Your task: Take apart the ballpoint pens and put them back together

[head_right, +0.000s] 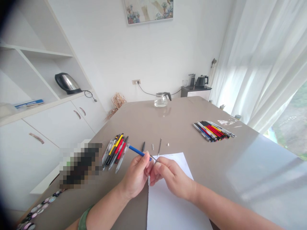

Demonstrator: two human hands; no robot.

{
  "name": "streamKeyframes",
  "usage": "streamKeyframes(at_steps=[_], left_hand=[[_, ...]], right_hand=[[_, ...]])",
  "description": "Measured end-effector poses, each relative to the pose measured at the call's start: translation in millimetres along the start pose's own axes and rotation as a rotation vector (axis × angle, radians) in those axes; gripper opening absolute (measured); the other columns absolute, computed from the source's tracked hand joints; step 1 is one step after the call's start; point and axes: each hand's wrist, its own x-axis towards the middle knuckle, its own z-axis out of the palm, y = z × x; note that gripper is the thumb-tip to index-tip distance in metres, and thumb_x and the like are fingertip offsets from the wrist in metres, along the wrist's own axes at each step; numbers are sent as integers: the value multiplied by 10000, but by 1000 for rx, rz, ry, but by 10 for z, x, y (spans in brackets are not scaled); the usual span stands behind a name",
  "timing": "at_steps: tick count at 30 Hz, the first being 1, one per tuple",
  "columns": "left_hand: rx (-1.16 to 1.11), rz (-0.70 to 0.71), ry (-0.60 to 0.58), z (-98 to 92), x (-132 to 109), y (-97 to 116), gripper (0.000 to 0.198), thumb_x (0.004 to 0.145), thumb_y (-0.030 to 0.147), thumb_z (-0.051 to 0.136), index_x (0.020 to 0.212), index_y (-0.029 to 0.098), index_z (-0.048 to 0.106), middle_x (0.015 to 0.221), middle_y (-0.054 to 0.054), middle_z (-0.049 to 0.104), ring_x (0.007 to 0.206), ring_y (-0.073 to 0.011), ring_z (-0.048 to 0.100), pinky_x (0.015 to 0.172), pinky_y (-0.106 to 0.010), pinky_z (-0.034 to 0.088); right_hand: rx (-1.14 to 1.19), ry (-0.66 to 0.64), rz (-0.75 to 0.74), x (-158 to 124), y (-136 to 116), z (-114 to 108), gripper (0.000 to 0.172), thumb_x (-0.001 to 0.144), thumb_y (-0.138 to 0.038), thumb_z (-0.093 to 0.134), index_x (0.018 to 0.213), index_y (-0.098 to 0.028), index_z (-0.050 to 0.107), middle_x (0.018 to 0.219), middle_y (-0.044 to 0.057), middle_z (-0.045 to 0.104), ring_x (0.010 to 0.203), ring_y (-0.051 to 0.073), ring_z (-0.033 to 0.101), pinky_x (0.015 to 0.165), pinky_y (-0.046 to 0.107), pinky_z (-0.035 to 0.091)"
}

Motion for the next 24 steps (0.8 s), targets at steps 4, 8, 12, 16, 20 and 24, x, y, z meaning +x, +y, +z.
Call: streamKeyframes(at_steps=[4, 8, 12, 16, 20, 24], left_hand=[[49, 20, 87, -44, 23, 2, 403, 794, 444, 433, 507, 163, 399, 480, 36, 389, 472, -81, 394, 515, -224, 323], [135, -28, 117, -56, 30, -32, 386, 769, 462, 461, 533, 159, 432, 500, 30, 413, 473, -82, 385, 518, -219, 313], [222, -79, 97, -50, 12, -80, 402, 768, 481, 447, 527, 159, 430, 496, 26, 415, 460, -83, 379, 512, -222, 310], [297, -104, 68, -46, -12, -105, 411, 772, 479, 437, 519, 155, 436, 493, 29, 403, 459, -83, 381, 507, -220, 307], [331, -133, 55, -51, -18, -111, 394, 754, 490, 456, 544, 156, 448, 493, 30, 411, 454, -84, 379, 486, -216, 308], [341, -164, 63, -51, -21, -114, 385, 730, 508, 478, 572, 157, 458, 498, 28, 420, 462, -89, 383, 468, -208, 302]], right_hand=[[-244, 358, 4, 94, 23, -281, 349, 840, -390, 329, 712, -146, 543, 613, 20, 531, 594, 133, 540, 611, 280, 447], [-627, 665, 76, 206, 139, -750, 331, 782, -404, 403, 861, -157, 609, 621, 20, 526, 587, 148, 528, 560, 267, 413], [-724, 701, 202, 302, 297, -1035, 368, 747, -356, 441, 1000, -130, 583, 632, 36, 588, 566, 157, 549, 562, 276, 406], [-938, 718, 259, 378, 371, -1031, 269, 723, -373, 470, 810, -180, 635, 680, 43, 626, 633, 169, 553, 556, 261, 375], [-1192, 643, 319, 416, 397, -944, 281, 751, -411, 451, 748, -212, 649, 695, 55, 634, 664, 184, 551, 531, 258, 327], [-1333, 554, 351, 417, 418, -898, 312, 771, -440, 429, 728, -223, 649, 733, 60, 640, 676, 186, 556, 513, 252, 301]])
